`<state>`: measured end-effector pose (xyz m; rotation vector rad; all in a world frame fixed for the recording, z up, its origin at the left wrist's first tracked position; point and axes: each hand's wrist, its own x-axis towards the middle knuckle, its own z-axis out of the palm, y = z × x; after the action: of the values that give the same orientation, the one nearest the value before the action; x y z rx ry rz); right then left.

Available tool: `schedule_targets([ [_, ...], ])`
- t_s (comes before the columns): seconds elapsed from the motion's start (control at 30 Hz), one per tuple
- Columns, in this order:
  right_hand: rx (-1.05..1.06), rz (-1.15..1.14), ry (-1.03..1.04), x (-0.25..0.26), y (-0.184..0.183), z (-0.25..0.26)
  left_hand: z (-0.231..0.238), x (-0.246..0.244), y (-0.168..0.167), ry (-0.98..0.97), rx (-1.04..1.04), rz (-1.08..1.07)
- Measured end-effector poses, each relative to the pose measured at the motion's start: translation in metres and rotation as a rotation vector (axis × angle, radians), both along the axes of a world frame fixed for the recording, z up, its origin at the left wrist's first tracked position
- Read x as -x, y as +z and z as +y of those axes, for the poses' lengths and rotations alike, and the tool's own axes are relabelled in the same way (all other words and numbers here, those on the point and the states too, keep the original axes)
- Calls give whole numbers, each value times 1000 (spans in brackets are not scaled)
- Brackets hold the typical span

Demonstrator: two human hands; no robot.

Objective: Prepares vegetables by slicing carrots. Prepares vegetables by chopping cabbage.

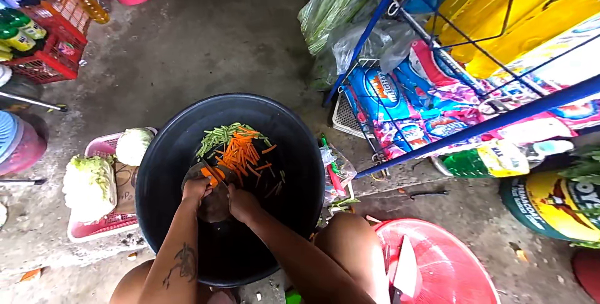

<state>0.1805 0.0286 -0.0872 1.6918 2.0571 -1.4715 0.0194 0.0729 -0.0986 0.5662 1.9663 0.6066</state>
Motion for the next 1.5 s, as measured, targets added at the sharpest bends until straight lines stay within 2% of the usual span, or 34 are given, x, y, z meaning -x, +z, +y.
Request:
schedule_targets([
  [0.13, 19, -47, 9, -7, 19, -8, 0, 1, -2, -27, 4, 19],
  [0.5, 58, -40, 73, -9, 28, 1, 1, 3, -3, -38, 4, 1],
  [0.73, 51, -4, 76, 13, 18, 24, -1, 3, 0, -15, -32, -32],
  [0.97, 8, 53, 1, 41, -18, 31, 1, 8, -4, -83, -24, 20],
  [1.07, 7, 52, -4, 39, -20, 26, -2, 8, -6, -108, 1, 26],
  [1.23, 98, -5, 15, 17, 0, 8, 0, 8, -3, -101, 7, 22],
  [1.5, 48, -17, -17, 13, -22, -7, -2, 5, -8, -94, -14, 21],
])
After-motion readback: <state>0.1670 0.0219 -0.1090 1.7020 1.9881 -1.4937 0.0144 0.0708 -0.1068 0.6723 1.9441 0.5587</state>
